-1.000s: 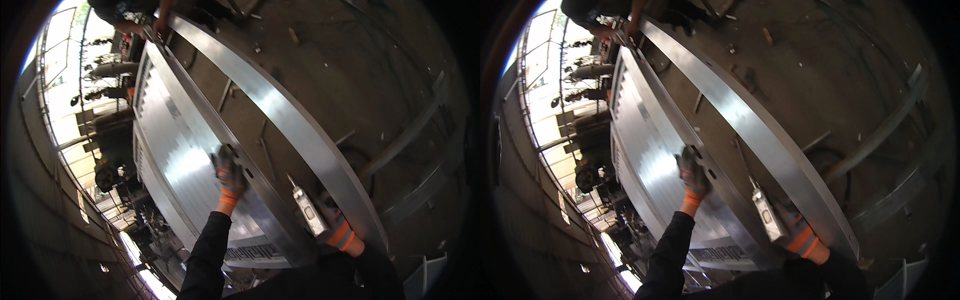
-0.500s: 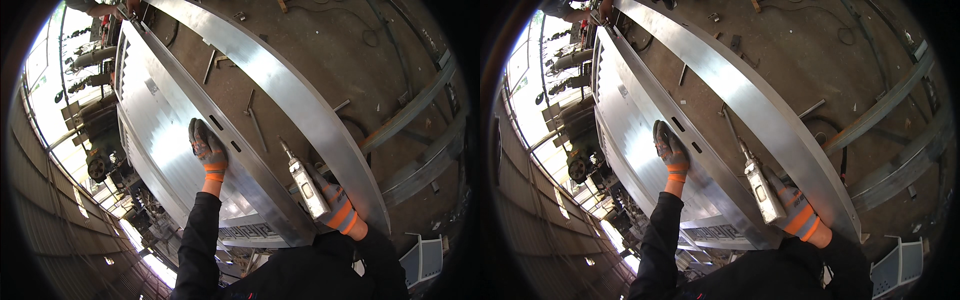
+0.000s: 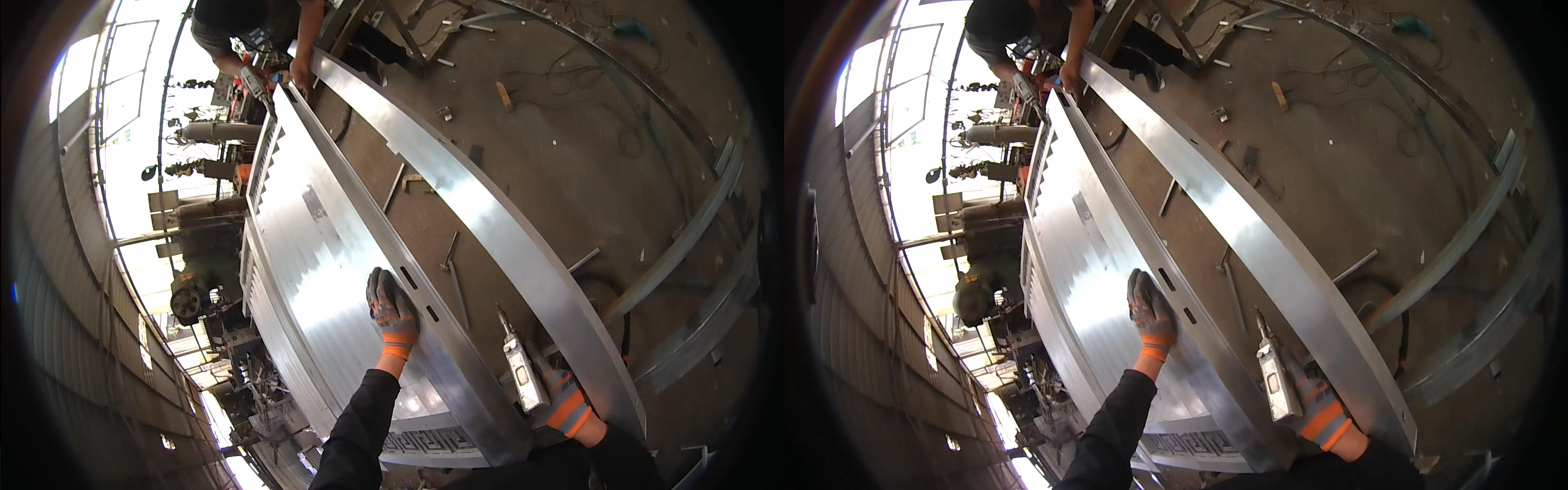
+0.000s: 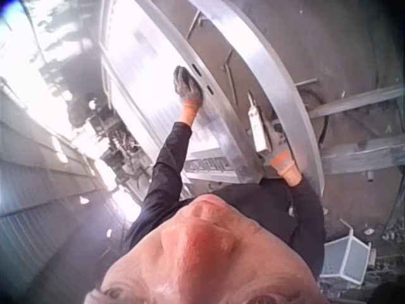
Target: The person positions a large metal panel with a Greek key pattern, then uses a handheld welding tool to tack and weld seams along the panel edges. They adjust the panel and continue welding while another worker assists nearby.
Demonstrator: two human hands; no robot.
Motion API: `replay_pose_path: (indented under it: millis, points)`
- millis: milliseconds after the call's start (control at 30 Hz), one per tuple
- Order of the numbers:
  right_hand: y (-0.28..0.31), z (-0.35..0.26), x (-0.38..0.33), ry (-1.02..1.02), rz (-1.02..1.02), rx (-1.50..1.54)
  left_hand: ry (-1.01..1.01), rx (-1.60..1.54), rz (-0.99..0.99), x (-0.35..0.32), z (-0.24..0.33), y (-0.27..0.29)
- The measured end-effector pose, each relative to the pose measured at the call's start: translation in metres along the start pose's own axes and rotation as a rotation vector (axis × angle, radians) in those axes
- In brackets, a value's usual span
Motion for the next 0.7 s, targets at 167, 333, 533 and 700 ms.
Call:
replay_pose_path:
  millis: [167,333,533,700]
  points:
    - [-0.005,0.019,0.000,-0.024,0.033,-0.048,0.002,0.010,0.001,-0.001,0.000,0.002]
    - [-0.004,0.015,-0.003,0.023,0.064,-0.113,-0.014,0.021,0.007,0.000,0.002,0.001]
    - [-0.003,0.006,-0.003,-0.039,0.041,-0.023,-0.030,0.062,0.002,0.003,0.007,0.003]
    - [-0.010,0.017,-0.004,-0.063,0.020,-0.051,-0.014,0.048,-0.003,0.003,0.005,0.002]
Point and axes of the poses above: each hand's wrist, its own x-axis towards the middle knuckle, its own y-axis out of the back of the hand, z = x × y, the point moved 7 cm from there along x, towards the middle knuckle, and after that the axes turned 12 degrees about x, right-handed, at the moved point
